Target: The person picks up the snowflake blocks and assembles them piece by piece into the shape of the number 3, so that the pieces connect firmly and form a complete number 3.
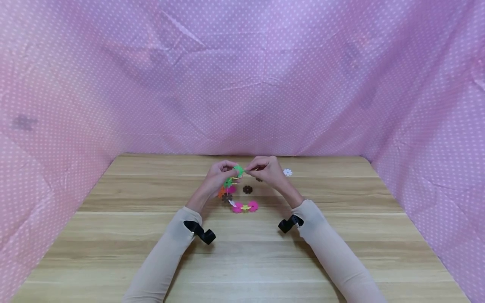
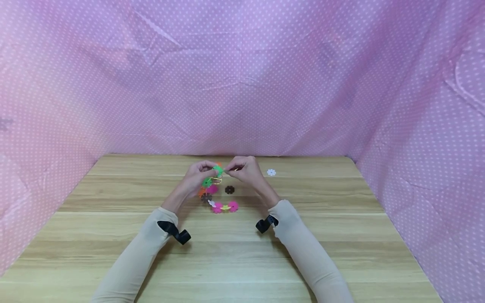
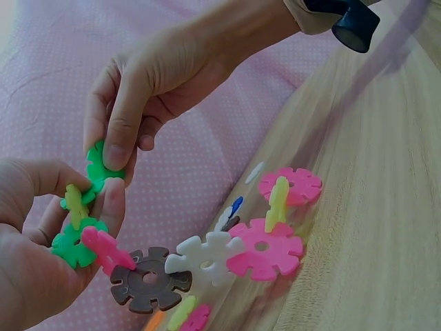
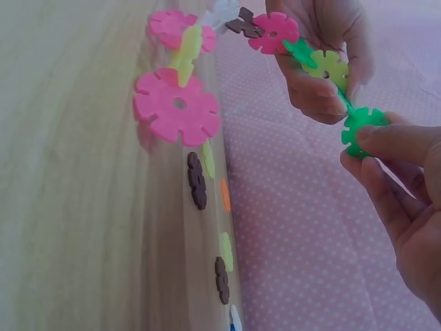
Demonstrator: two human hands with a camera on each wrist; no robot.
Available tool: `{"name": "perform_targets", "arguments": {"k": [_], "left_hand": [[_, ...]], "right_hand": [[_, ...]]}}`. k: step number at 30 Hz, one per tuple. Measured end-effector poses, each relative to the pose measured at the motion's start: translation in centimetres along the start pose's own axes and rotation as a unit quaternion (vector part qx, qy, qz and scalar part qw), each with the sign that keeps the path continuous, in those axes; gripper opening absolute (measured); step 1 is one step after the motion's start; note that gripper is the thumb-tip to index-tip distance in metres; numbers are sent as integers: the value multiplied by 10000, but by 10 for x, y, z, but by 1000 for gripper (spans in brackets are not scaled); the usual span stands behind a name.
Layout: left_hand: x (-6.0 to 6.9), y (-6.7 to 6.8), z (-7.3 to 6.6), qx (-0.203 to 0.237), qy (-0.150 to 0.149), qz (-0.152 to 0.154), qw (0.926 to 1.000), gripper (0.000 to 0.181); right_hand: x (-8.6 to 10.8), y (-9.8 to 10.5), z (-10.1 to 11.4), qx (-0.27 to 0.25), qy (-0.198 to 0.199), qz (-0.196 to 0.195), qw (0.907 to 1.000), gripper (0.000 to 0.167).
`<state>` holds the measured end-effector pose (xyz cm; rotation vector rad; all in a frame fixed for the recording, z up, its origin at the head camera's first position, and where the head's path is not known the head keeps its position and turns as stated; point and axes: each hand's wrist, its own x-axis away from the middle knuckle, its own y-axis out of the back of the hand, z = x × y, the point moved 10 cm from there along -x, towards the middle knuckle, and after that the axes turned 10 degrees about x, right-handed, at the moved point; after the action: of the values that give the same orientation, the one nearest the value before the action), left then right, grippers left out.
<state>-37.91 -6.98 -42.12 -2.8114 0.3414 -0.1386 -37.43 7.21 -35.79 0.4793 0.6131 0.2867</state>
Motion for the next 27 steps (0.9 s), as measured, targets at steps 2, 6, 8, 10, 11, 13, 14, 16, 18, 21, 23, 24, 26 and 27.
{"name": "perform_targets", "arguments": {"k": [2,6,8,10,11,13,14,16,18,21,23,24,26,27], "left_hand": [[1,0,0,15,3,-42,10000,22],[0,1,3,121,57,-117,9998,20],[0,2,4,156,96,-158,9997,21],[0,2,5,93,139,-170,9997,21],[0,2,5,27,160,-167,9997,21],[1,3,5,-168,193,-144,9996,19],[1,3,4,-263,211,-101,9994,18],[1,3,4,-414,237,17,9989,16],[1,3,4,-512,255,137,9983,13],[1,3,4,-570,312,271,9975,12],[1,4,5,-593,364,319,9971,12],[1,5,6,-595,393,337,9969,12],[0,8,7,-613,452,336,9965,13],[0,10,7,-631,488,331,9963,13]], "right_hand": [[0,-1,-1,-21,-60,-12,10000,6],[2,-3,-6,-112,-243,-56,9996,4],[2,-4,-7,-137,-268,-68,9995,5],[2,-5,-7,-152,-262,-83,9995,5],[2,-5,-7,-151,-246,-79,9996,5],[2,-6,-8,-133,-261,-39,9996,6],[1,-7,-9,-106,-295,-12,9995,6],[0,-8,-12,-52,-403,100,9991,5],[-1,-9,-14,37,-512,284,9983,7],[-2,-11,-15,235,-599,652,9958,15],[-3,-11,-17,323,-668,916,9930,22],[-3,-12,-18,380,-703,1054,9912,25],[-2,-13,-21,460,-850,1345,9862,28],[-2,-15,-24,514,-903,1500,9832,28]]}}
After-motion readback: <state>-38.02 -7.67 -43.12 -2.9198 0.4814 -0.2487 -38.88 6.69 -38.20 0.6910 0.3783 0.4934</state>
